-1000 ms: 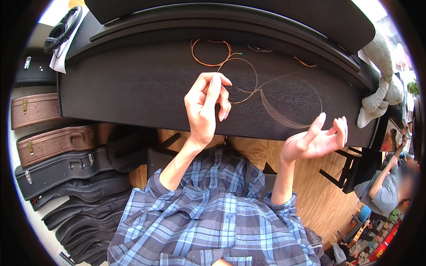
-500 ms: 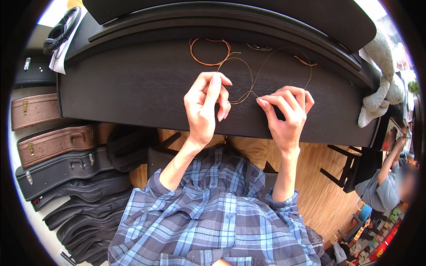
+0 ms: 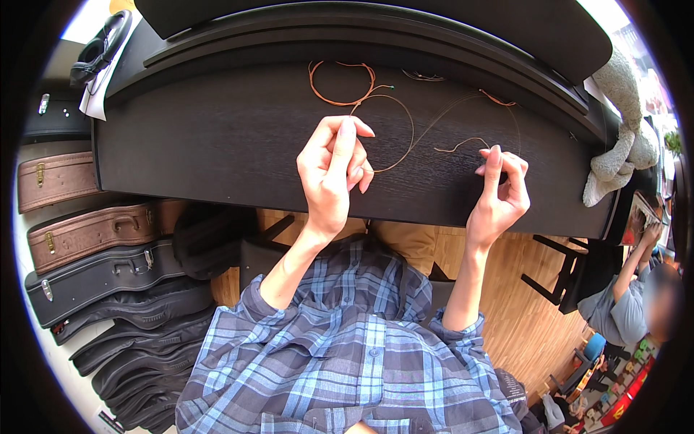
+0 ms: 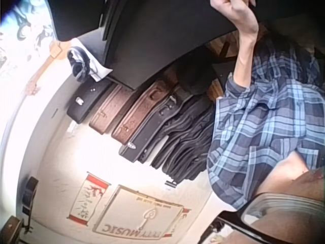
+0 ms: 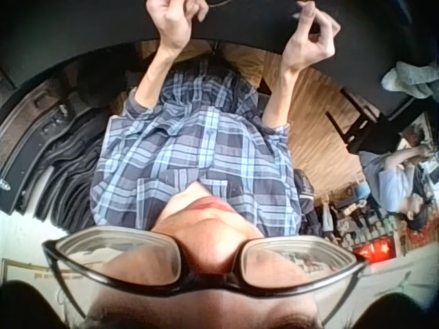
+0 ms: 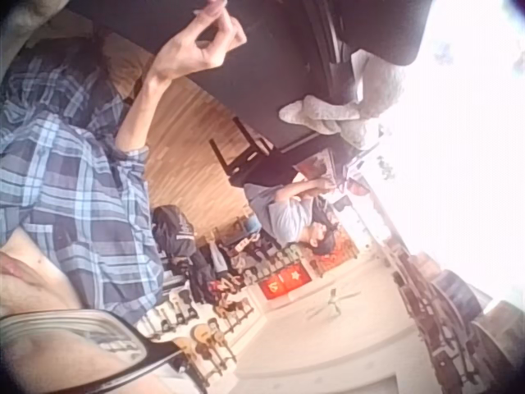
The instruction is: The person holds a thin wire and repeatedly bends and twists it into a circular loop. They adjust the loop shape with both hands and occasionally place the wire on the piano surface. The person continues to refine the loop throughout the clip.
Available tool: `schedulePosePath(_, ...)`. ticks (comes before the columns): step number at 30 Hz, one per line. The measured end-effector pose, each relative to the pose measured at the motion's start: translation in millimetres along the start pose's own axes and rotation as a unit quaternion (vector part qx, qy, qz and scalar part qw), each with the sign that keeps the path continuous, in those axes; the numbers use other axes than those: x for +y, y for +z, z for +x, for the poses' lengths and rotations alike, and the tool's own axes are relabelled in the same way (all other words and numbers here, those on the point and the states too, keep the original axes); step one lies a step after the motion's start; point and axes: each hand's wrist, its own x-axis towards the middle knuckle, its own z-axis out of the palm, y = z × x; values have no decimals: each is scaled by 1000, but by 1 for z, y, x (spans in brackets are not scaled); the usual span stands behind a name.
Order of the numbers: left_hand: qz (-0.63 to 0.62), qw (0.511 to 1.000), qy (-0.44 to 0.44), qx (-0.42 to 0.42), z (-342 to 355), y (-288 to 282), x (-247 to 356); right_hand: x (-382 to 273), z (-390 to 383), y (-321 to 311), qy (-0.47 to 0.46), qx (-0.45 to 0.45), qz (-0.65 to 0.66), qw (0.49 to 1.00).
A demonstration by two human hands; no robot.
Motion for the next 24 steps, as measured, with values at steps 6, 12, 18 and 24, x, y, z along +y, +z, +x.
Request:
schedulePosePath(6,-14,1000,7,-3,1,-1,-1,0,4,0,-94,75,-10,993)
schedulePosePath(12,-30,999,11,4,0,-2,-2,9,2,-5,-91,251,151,952)
schedulePosePath(18,-74,997,25,3,3,-4,-2,3,3,-14,110,45,173,978)
schedulePosePath(24,-84,996,1,0,2,-4,-1,-26,-4,2,159,-226,162,947)
